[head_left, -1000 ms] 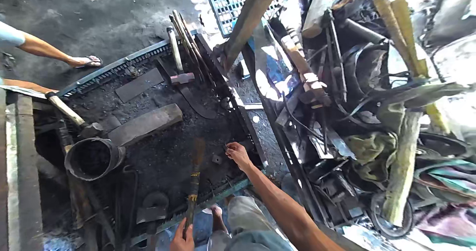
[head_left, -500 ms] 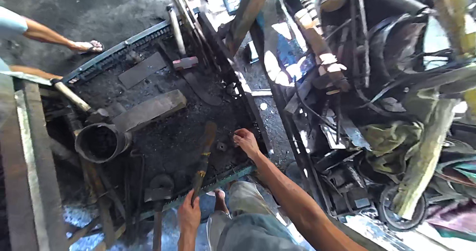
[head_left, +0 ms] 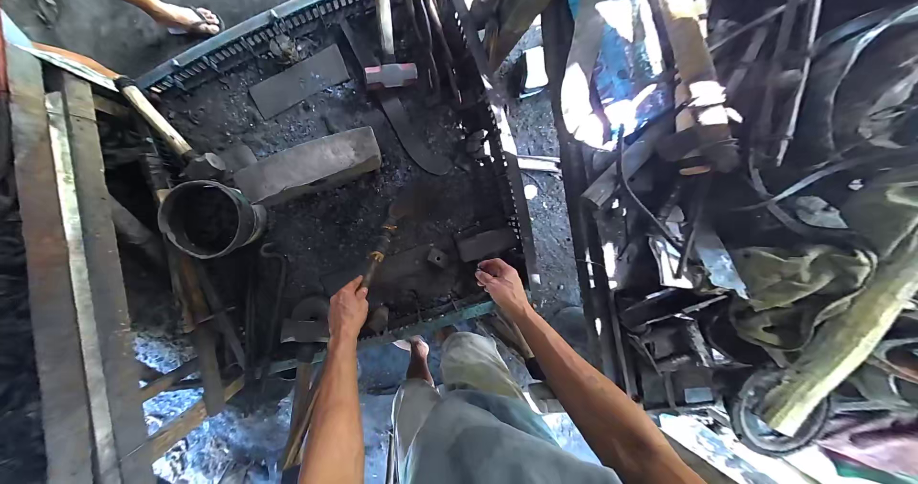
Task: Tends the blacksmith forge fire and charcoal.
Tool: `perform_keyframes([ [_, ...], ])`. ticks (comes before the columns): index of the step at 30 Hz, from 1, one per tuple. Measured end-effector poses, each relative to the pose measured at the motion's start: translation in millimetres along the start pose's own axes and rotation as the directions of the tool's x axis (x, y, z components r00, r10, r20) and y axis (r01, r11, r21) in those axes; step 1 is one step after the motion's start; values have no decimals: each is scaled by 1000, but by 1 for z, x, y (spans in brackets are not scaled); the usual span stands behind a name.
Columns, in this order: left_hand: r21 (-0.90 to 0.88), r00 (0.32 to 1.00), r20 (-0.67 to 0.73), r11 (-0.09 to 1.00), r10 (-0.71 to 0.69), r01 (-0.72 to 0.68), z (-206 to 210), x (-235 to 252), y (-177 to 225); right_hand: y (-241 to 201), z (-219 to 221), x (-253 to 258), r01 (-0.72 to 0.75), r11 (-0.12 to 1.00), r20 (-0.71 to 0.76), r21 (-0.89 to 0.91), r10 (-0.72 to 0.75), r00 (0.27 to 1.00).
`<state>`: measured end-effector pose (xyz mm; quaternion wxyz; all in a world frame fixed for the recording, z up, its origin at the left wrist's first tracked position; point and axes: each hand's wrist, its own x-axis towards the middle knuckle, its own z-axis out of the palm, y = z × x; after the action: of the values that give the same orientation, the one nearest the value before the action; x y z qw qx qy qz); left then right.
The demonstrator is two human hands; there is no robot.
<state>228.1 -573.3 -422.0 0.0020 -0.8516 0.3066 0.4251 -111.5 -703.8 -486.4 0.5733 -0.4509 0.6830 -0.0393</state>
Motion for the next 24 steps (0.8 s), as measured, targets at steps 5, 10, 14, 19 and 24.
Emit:
perform_keyframes([
  [5, -81, 990, -64, 990, -125, 119, -17, -13, -16, 10, -3, -8, -26, 1000, 4, 11, 26, 1000],
  [10, -92, 984, -127, 989, -127, 116, -39, -44, -29, 19, -13, -16, -22, 1000, -11, -1, 22, 1000],
  [14, -83, 995, -94, 996, -33, 25, -41, -76, -11, 33, -16, -19, -17, 1000, -4, -11, 17, 1000],
  [19, 3, 995, -8, 995, 98, -98, -14, -41, 31, 34, -7, -24, -23, 998, 29, -58, 24, 999],
  [24, 198, 999, -23, 980, 35, -30, -22, 27, 7, 30, 7, -36, 8, 998, 65, -62, -4, 998],
])
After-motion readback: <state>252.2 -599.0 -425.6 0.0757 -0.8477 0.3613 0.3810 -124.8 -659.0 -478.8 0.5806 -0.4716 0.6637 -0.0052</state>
